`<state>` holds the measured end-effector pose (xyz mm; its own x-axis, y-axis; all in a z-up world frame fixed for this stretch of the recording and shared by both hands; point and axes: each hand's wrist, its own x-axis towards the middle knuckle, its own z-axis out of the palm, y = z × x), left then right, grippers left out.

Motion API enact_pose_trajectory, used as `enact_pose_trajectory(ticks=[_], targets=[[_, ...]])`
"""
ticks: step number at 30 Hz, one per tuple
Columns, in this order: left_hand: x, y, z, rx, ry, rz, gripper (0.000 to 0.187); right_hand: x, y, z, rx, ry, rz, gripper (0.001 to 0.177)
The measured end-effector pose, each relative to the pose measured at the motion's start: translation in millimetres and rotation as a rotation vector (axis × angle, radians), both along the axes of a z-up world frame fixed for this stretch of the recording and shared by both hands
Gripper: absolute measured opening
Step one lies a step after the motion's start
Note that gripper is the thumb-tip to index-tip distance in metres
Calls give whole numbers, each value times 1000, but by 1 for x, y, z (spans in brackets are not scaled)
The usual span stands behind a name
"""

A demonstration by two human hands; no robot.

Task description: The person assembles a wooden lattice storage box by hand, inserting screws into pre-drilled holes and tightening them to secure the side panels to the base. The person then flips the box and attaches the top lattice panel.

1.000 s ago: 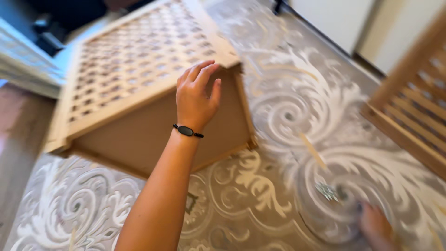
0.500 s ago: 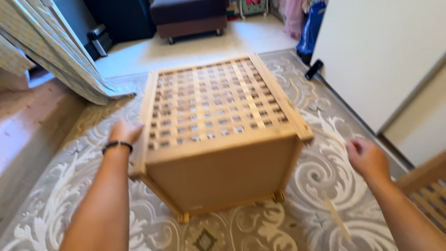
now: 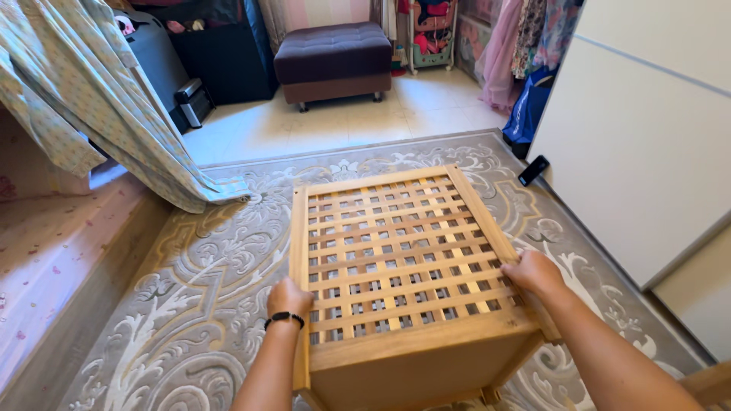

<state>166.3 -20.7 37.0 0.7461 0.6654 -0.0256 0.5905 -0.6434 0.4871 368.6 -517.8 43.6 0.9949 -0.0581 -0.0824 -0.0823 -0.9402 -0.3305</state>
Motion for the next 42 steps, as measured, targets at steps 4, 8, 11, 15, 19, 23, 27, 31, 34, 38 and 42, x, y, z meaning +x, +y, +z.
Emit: enact_pose_trajectory(ticks=[4,8,11,15,19,23,27,31,34,38,42], targets=[[1,-7,9,50,-10,17,44,7,1,9,-60,-1,-21,52],[-6,-11,12,77,-15,13,48,-2,2,3,-40,-72,-30,59],[-6,-14,16,128,-56,2,50,-4,-1,4,-36,-110,-28,60],[-8,-12,17,119,-86,33,53,-9,5,11,-35,-150,-58,63],[-11,-13,13,107,-177,60,59,-21,6,19,54,-139,-72,55],[-11,-11,13,127,-319,72,74,-30,8,18,105,-194,-92,52],[-11,-6,11,145,-429,55,75,-31,6,4,100,-273,-90,56],[-8,-6,16,120,-330,82,75,-19,3,-3,94,-318,-92,63],[-10,-8,11,120,-393,82,74,-21,-3,-10,67,-334,-87,65],[-8,-4,13,105,-364,105,76,-22,6,-3,88,-291,-99,61],[-9,-7,9,69,-364,112,75,-33,7,6,100,-307,-103,60]])
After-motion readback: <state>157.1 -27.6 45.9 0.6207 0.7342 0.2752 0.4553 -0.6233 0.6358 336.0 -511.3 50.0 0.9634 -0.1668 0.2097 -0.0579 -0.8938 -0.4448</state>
